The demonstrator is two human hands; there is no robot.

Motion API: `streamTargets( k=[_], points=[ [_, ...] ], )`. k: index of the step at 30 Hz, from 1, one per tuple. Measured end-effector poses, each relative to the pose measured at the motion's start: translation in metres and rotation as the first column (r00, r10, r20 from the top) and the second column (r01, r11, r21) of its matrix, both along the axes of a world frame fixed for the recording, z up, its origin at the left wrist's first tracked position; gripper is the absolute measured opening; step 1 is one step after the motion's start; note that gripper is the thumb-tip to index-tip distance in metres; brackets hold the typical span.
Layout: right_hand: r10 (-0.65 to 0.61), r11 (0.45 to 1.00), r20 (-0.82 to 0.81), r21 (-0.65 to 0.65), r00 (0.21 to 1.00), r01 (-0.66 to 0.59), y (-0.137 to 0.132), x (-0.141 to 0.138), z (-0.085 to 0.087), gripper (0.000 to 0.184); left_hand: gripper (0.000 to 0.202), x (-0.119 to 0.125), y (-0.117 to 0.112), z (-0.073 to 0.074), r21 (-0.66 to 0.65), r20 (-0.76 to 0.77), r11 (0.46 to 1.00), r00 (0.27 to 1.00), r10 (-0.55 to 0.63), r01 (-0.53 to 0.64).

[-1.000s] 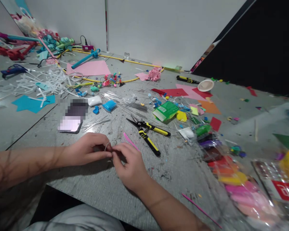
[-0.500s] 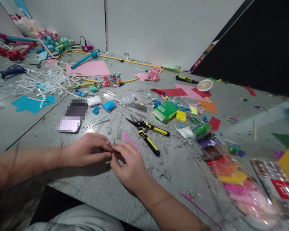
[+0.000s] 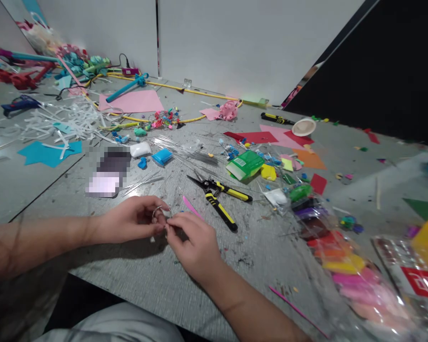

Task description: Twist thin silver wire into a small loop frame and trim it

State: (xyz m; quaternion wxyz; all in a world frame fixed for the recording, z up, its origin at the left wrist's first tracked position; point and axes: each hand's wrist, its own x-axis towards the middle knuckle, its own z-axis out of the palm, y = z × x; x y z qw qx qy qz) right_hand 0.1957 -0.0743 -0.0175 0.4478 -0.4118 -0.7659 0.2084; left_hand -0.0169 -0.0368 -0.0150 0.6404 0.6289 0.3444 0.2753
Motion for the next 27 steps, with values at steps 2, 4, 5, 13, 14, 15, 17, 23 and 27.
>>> streamTargets(
  k=[2,4,5,13,14,15,17,23,27],
  points=[
    [0.031,0.999,0.005,-0.013,1.0,-0.031,0.0,0.0,0.0,0.013,0.046,0.0,-0.001,0.0,-0.017,0.018,1.0,0.999,-0.026,0.026],
    [0.057,0.998,0.001,-0.021,0.998,-0.057,-0.001,0.001,0.0,0.013,0.044,0.0,-0.002,0.001,0.006,-0.013,0.998,0.998,-0.06,0.06],
    [0.062,0.998,-0.004,-0.023,0.998,-0.062,-0.001,0.001,0.0,0.013,0.04,-0.001,-0.002,0.003,0.015,-0.027,0.997,0.997,-0.074,0.075],
    [0.015,0.989,-0.027,-0.147,1.0,-0.019,0.001,0.003,0.002,0.005,0.029,-0.003,0.001,0.006,0.002,-0.053,0.993,0.991,-0.119,0.12],
    [-0.001,0.987,-0.024,-0.159,1.0,-0.002,0.001,0.003,0.001,0.003,0.028,-0.004,0.001,0.007,0.005,-0.053,0.992,0.991,-0.124,0.124],
    [-0.005,0.986,-0.017,-0.164,1.0,0.002,0.002,0.003,0.001,0.001,0.028,-0.004,0.002,0.007,0.012,-0.058,0.992,0.99,-0.128,0.129],
    [0.033,0.988,0.01,-0.154,0.999,-0.031,0.003,0.003,0.0,0.004,0.027,-0.004,0.003,0.008,0.028,-0.084,0.989,0.986,-0.143,0.146],
    [0.113,0.982,0.057,-0.159,0.992,-0.102,0.0,0.004,0.001,0.012,0.033,-0.006,0.002,0.012,0.031,-0.099,0.98,0.976,-0.194,0.198],
    [0.127,0.94,-0.017,-0.318,0.992,-0.126,-0.004,0.005,0.002,0.019,0.035,-0.008,0.002,0.012,0.052,-0.097,0.975,0.973,-0.211,0.217]
  ],
)
